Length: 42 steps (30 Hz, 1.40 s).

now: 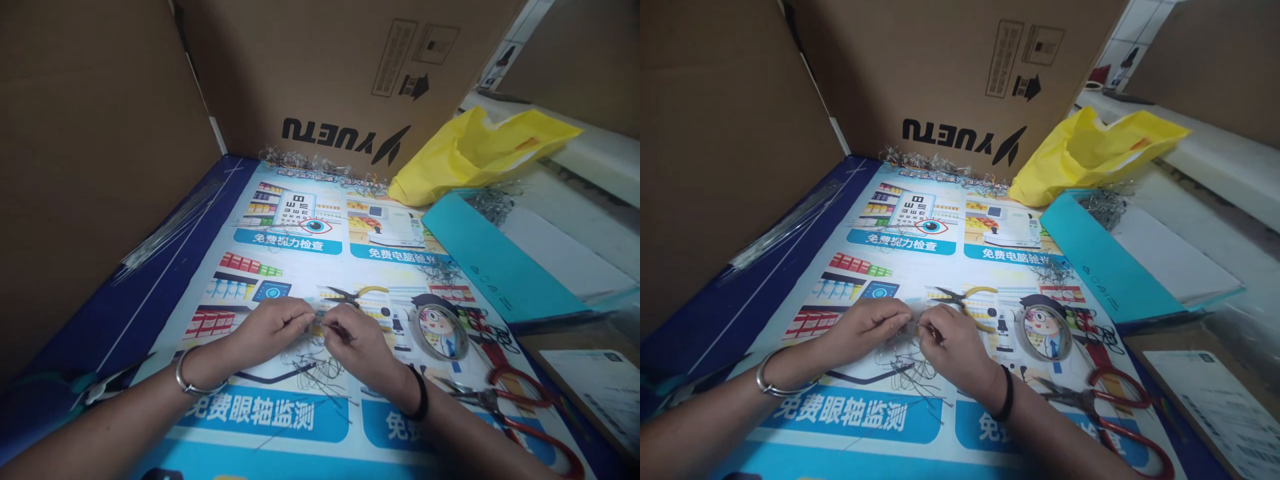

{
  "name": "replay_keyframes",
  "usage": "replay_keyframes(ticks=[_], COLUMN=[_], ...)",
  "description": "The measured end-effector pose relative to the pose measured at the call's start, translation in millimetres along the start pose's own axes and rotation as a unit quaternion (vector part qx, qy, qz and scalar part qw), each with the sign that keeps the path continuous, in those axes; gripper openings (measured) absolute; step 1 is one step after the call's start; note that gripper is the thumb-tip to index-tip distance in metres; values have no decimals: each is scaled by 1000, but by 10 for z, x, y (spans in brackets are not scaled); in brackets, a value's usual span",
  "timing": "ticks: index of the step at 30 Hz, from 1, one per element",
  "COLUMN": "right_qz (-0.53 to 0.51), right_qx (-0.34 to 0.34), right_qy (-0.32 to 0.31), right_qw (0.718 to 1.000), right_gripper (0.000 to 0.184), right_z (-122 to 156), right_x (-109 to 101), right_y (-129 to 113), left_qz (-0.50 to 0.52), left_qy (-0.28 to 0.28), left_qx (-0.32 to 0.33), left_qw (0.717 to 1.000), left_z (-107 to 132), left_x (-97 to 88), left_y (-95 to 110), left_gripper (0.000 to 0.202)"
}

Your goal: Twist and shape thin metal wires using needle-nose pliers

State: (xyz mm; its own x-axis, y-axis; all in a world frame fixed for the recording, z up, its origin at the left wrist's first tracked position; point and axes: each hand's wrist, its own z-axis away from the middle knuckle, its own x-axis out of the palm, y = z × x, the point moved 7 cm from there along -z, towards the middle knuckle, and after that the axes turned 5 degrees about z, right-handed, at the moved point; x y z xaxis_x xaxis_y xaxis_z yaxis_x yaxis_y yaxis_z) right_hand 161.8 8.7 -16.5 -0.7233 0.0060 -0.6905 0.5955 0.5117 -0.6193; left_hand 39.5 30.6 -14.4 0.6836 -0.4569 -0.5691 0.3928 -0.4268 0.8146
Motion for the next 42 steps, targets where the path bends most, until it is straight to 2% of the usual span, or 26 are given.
replay_keyframes(ticks=[6,12,17,21,28,33,42], right_qz=[-5,32,64,76,89,89,74], right_qx=[52,19,-15,-28,-36,-27,-12], right_qy=[-38,-25,-13,-1,23,18,19], right_qw=[998,999,998,997,995,995,997], right_gripper=[13,11,12,13,14,15,16], right_z=[35,31,26,28,20,26,32], right_x=[87,71,52,39,13,21,11], right_y=[59,8,-63,-91,-103,-93,-63], left_qz=[-29,-69,-125,-139,-115,-105,-78], left_qy=[19,33,71,86,82,70,46], left_qx=[15,40,90,107,110,106,137], left_qw=[999,996,985,981,984,986,986], left_z=[4,44,92,95,83,80,86], left_x=[-13,-6,19,34,39,49,76], left_y=[26,40,96,125,139,129,124], left_gripper=[25,24,25,26,24,24,22])
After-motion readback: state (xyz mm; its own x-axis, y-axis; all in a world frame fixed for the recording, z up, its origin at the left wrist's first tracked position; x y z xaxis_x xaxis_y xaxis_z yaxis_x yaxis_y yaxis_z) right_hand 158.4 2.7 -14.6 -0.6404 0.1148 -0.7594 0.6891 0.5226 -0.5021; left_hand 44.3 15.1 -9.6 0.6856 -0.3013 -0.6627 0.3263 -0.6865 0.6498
